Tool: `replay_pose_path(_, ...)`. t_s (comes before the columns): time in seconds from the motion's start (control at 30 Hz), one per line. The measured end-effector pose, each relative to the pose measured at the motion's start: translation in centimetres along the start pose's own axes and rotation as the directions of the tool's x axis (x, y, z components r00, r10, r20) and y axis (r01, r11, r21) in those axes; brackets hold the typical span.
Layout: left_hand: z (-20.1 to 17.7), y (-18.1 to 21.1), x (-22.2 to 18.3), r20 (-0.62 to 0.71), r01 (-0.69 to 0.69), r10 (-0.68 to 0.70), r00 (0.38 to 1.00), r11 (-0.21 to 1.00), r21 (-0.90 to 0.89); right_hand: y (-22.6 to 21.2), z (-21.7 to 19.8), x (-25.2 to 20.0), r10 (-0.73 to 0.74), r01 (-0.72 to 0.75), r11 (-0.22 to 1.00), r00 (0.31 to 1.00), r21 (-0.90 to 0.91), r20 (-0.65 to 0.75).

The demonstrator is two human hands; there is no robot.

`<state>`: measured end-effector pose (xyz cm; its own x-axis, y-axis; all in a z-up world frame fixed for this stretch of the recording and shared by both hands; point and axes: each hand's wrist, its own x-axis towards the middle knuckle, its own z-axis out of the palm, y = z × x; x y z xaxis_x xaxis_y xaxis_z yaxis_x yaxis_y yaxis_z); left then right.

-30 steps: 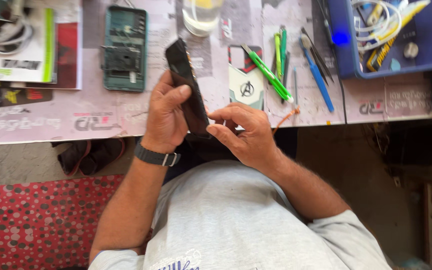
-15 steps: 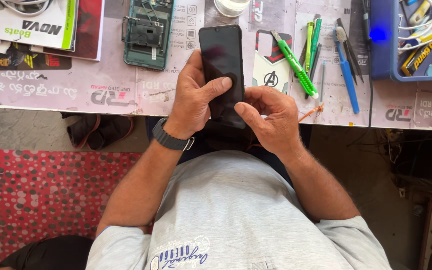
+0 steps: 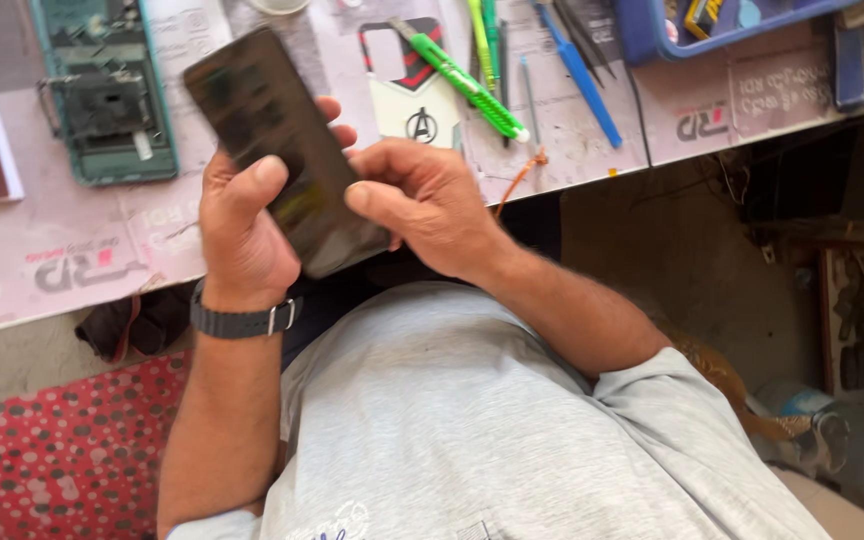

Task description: The person cleans the internal components of a disassembled Samsung Galaxy F41 smartphone using a blue plastic tool and a green brush. They then connect a charging cable to the device to verify that the screen powers on and displays the charging status.

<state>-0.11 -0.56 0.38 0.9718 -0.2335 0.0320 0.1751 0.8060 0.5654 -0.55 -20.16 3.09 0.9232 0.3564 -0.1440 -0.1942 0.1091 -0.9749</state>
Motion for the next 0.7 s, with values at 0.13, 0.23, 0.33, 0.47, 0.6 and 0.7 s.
replay_pose_path(0.13,0.2,0.6,-0.1,-0.057,0.186,-0.193,0.979,0.976,-0.113,0.1,0.9,0.3,0.020,-0.021,0.999,0.999,0.025,0.031)
replay_pose_path(0.23,-0.4,0.7,-0.1,-0.140,0.220,-0.231,0.963,0.972,-0.087,-0.5,0.1,-0.7,-0.298,0.282,0.876,0.954,-0.391,0.020)
replay_pose_path(0.33,-0.7,0.8,-0.4,-0.187,0.205,-0.203,0.961,0.979,-0.013,-1.0,-0.8,-3.0,-0.390,0.354,0.734,0.918,-0.579,0.067)
replay_pose_path(0.47,-0.8,0.7,-0.5,-0.176,0.206,-0.206,0.963,0.978,-0.015,-0.8,-3.9,-6.6,-0.335,0.312,0.782,0.941,-0.540,0.058)
replay_pose_path(0.6,0.3,0.9,0.2,-0.136,0.181,-0.176,0.975,0.983,0.028,-3.2,-7.4,-9.0,-0.415,0.255,0.696,0.906,-0.671,-0.086)
replay_pose_path(0.7,1.1,0.8,0.4,-0.172,0.185,-0.175,0.969,0.982,0.039,-6.3,-10.6,-8.2,-0.452,0.065,0.478,0.873,-0.876,-0.182)
